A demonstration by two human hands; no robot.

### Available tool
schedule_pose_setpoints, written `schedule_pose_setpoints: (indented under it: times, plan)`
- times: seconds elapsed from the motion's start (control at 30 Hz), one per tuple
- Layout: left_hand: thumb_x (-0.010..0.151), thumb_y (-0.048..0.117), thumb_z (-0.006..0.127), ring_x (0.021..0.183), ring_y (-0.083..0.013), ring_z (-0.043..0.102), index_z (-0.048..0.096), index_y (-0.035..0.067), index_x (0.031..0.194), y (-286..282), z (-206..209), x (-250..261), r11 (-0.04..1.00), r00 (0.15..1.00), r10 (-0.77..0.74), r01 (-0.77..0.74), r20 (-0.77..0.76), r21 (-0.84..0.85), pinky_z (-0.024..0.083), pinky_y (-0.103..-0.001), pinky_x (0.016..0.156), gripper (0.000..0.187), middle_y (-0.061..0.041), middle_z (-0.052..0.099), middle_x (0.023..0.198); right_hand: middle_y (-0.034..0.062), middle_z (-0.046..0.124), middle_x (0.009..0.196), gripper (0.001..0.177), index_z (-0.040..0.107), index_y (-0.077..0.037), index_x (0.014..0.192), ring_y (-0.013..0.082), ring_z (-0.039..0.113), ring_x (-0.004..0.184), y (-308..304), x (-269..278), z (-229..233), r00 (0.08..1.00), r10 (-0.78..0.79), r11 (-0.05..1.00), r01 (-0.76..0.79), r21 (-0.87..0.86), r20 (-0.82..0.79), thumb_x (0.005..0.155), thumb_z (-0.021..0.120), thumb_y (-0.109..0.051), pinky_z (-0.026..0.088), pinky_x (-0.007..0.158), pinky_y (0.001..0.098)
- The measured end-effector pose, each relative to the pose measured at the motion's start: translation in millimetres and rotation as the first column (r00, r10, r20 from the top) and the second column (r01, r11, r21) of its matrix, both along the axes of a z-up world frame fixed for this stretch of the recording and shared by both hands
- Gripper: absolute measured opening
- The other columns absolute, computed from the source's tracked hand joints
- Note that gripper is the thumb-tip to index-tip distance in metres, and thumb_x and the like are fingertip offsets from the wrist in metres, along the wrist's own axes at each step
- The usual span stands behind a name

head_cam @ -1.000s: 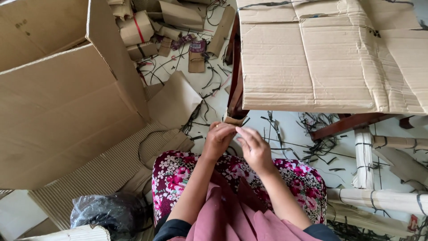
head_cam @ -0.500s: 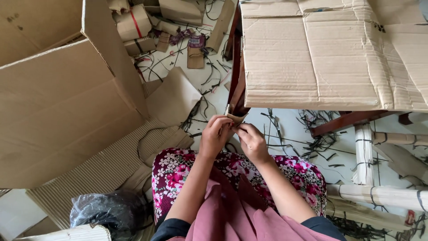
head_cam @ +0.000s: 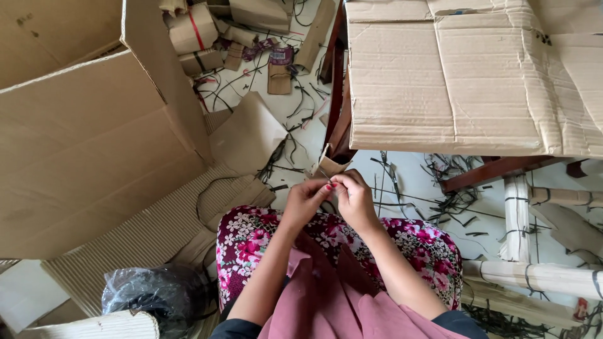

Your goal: Wrapping wooden furniture legs with cardboard strips and cutting them to size using scissors for protection.

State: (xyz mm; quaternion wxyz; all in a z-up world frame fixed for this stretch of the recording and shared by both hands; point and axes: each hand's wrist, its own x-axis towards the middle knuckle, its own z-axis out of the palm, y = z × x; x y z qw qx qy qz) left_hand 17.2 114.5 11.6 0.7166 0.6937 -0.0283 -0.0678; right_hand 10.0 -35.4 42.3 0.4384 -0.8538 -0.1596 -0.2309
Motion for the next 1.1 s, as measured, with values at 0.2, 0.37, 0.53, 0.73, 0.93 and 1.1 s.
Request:
schedule_pose_setpoints:
  times: [0.2, 0.37, 0.53, 0.73, 0.93, 1.1]
  plan:
    - [0.099, 0.008, 0.064, 0.070, -0.0232, 0.075, 0.076, 0.015, 0.090, -2, 37, 5, 0.957, 0.972, -0.041, -0.028, 0.232, 0.287, 0.058, -0.034, 0.069, 0.017, -0.004, 0.075, 0.068, 0.0044, 0.063, 0.083, 0.004, 0.076, -0.011, 0.095, 0.0287, 0.068, 0.079, -22, 14, -26, 0.991, -0.091, 0.988, 0.103, -0.115, 0.099, 0.092, 0.077, -0.010, 0.056, 0.073, 0.0387]
    - [0.099, 0.008, 0.061, 0.067, -0.0254, 0.070, 0.071, 0.018, 0.085, -4, 52, 5, 0.945, 0.948, -0.053, -0.054, 0.313, 0.324, 0.056, -0.036, 0.071, 0.020, -0.003, 0.070, 0.066, -0.0005, 0.064, 0.078, 0.009, 0.077, -0.016, 0.088, 0.0243, 0.069, 0.075, -33, 16, 1, 0.970, -0.197, 0.975, 0.210, -0.079, 0.144, 0.087, 0.083, -0.009, 0.056, 0.071, 0.0338]
    - [0.099, -0.001, 0.055, 0.065, -0.0302, 0.069, 0.075, 0.012, 0.095, 14, 43, 2, 0.935, 0.931, -0.042, -0.090, 0.362, 0.342, 0.057, -0.041, 0.079, 0.023, -0.006, 0.070, 0.064, -0.0024, 0.063, 0.071, 0.020, 0.077, -0.018, 0.081, 0.0215, 0.069, 0.067, -41, 31, -16, 0.950, -0.298, 0.953, 0.302, -0.027, 0.092, 0.079, 0.087, -0.002, 0.057, 0.069, 0.0282]
    - [0.094, -0.002, 0.063, 0.072, -0.0270, 0.072, 0.073, 0.012, 0.100, 13, 24, 11, 0.910, 0.859, -0.077, -0.146, 0.506, 0.388, 0.052, -0.041, 0.093, 0.018, -0.003, 0.071, 0.067, 0.0036, 0.064, 0.066, 0.023, 0.079, -0.014, 0.079, 0.0217, 0.070, 0.062, -42, 48, -30, 0.943, -0.302, 0.935, 0.322, 0.149, -0.141, 0.076, 0.080, 0.009, 0.057, 0.065, 0.0279]
    - [0.097, 0.001, 0.062, 0.096, -0.0329, 0.071, 0.070, 0.010, 0.094, 7, 35, 31, 0.889, 0.579, -0.309, -0.106, 0.754, 0.446, 0.054, -0.044, 0.088, 0.013, -0.005, 0.072, 0.110, 0.0083, 0.064, 0.071, 0.021, 0.079, -0.009, 0.084, 0.0223, 0.070, 0.064, -43, 49, -39, 0.936, -0.238, 0.929, 0.297, 0.221, -0.259, 0.079, 0.077, 0.011, 0.060, 0.061, 0.0301]
    - [0.101, 0.009, 0.061, 0.099, -0.0227, 0.074, 0.070, 0.012, 0.097, 7, 59, 32, 0.836, 0.502, -0.420, -0.111, 0.757, 0.537, 0.054, -0.038, 0.100, 0.011, 0.000, 0.073, 0.107, 0.0095, 0.067, 0.075, 0.013, 0.079, -0.011, 0.087, 0.0230, 0.071, 0.073, -36, 45, -36, 0.908, -0.260, 0.914, 0.341, 0.219, -0.329, 0.082, 0.081, 0.001, 0.057, 0.067, 0.0330]
